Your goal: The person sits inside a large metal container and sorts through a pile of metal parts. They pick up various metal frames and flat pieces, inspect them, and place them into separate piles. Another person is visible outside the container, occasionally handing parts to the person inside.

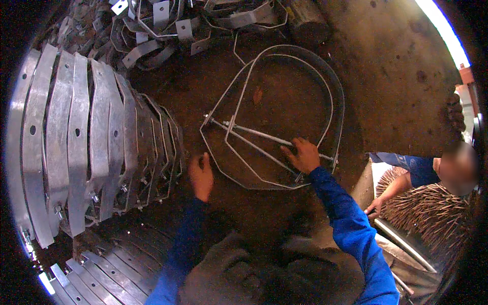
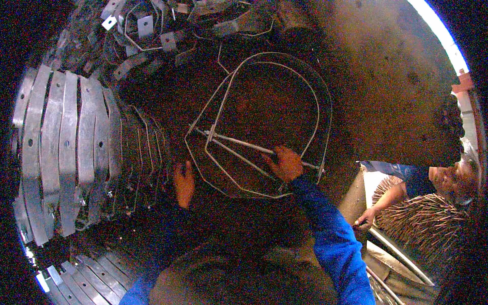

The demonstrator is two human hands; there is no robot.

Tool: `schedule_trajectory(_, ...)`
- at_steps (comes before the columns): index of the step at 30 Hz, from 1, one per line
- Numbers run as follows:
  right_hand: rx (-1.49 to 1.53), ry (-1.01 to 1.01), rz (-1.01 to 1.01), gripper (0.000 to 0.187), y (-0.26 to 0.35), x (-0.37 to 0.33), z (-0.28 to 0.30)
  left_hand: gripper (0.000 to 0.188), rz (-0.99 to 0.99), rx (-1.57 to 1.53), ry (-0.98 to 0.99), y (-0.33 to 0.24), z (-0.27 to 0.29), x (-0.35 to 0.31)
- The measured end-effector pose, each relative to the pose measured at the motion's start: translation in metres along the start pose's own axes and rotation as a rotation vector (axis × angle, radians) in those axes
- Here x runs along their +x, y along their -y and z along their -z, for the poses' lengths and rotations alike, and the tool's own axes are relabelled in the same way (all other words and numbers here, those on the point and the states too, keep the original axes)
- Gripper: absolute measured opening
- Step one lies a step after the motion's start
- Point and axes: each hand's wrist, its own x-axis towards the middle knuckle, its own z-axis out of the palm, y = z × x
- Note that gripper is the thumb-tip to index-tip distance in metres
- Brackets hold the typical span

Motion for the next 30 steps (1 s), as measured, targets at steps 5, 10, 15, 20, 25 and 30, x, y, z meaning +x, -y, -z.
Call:
schedule_trajectory(5, 0.014, 0.155, -0.072, 0.057, 0.009, -0.001, 0.012, 0.047, 0.025, -0.093, 0.151, -0.036, 0.025, -0.006)
schedule_trajectory(10, 0.045, 0.128, -0.089, 0.059, -0.002, -0.003, -0.002, 0.045, -0.222, -0.071, -0.010, -0.079, 0.009, 0.035)
schedule_trajectory(15, 0.174, -0.035, 0.019, 0.057, -0.018, -0.006, -0.005, 0.045, -0.310, 0.037, -0.005, -0.154, -0.077, 0.183)
schedule_trajectory(20, 0.360, -0.017, -0.262, 0.068, -0.018, -0.008, 0.039, 0.053, -0.335, 0.177, 0.184, -0.190, -0.136, 0.292)
schedule_trajectory(25, 0.689, 0.145, -0.252, 0.061, 0.007, -0.007, 0.075, 0.054, -0.256, 0.361, 0.280, -0.141, -0.187, 0.415)
schedule_trajectory(30, 0.686, 0.140, -0.307, 0.040, -0.024, -0.007, 0.100, 0.040, -0.319, 0.325, 0.383, -0.178, -0.217, 0.372)
